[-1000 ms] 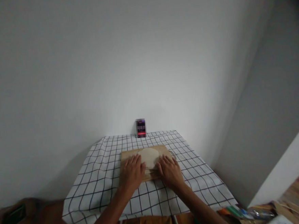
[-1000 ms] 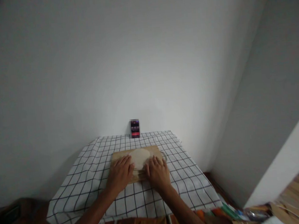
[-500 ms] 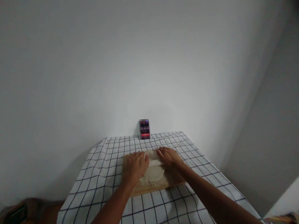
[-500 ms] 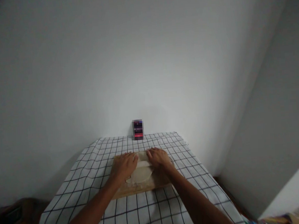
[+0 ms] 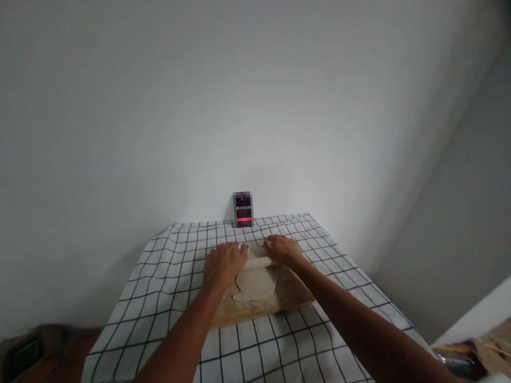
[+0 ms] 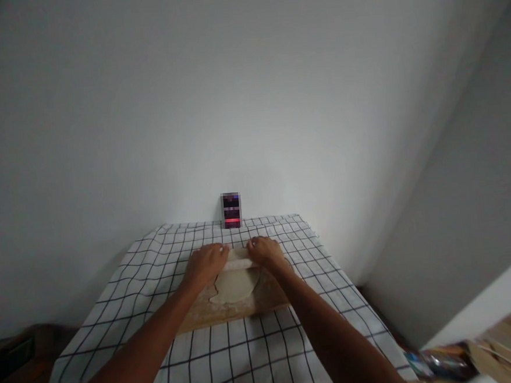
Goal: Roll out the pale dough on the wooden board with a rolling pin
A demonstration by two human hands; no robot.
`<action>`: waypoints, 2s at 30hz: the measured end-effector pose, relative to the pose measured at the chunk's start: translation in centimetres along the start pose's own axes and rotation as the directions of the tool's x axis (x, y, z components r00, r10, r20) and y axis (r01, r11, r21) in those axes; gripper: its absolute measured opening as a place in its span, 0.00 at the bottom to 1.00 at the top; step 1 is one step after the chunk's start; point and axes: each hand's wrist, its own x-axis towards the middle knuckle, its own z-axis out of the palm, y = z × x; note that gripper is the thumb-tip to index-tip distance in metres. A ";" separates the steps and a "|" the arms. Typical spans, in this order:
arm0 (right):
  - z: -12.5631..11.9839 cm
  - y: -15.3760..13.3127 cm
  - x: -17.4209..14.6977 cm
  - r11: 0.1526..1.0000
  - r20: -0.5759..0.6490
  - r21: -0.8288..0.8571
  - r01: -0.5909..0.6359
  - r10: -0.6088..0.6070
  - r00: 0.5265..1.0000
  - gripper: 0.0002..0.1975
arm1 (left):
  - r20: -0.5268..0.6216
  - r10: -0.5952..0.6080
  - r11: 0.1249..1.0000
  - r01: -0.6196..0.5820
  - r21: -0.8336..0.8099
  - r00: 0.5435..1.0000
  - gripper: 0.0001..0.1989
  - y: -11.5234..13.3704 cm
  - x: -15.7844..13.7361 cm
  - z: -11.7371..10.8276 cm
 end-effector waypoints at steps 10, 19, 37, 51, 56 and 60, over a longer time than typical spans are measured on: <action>0.2 -0.6 -8.6 0.997 -0.119 -0.070 0.029 -0.037 0.992 0.25 | -0.105 0.110 0.993 -0.105 0.047 0.988 0.22 1.7 -5.3 -1.2; 1.0 -1.2 -14.2 1.000 -0.181 -0.008 0.021 -0.022 0.983 0.25 | -0.113 0.121 0.992 -0.125 -0.030 0.986 0.24 1.1 -9.5 -0.4; 1.2 -2.0 -15.6 0.999 -0.240 -0.038 0.028 -0.036 0.970 0.25 | 0.023 0.071 0.997 -0.071 0.026 0.997 0.25 1.5 -10.5 -1.2; 0.2 -0.1 -8.0 0.998 -0.111 -0.035 0.051 -0.055 0.992 0.22 | 0.037 -0.034 0.993 0.030 0.118 0.999 0.26 2.9 -6.1 -2.0; 0.0 -0.6 -10.7 0.996 -0.126 -0.084 0.040 -0.050 0.991 0.22 | 0.002 -0.024 0.992 0.024 0.127 1.000 0.25 3.5 -8.5 -1.9; -0.1 -1.1 -13.6 0.996 -0.106 -0.085 0.029 -0.038 0.994 0.23 | -0.006 0.021 0.991 -0.020 0.133 1.000 0.24 3.7 -10.6 -2.2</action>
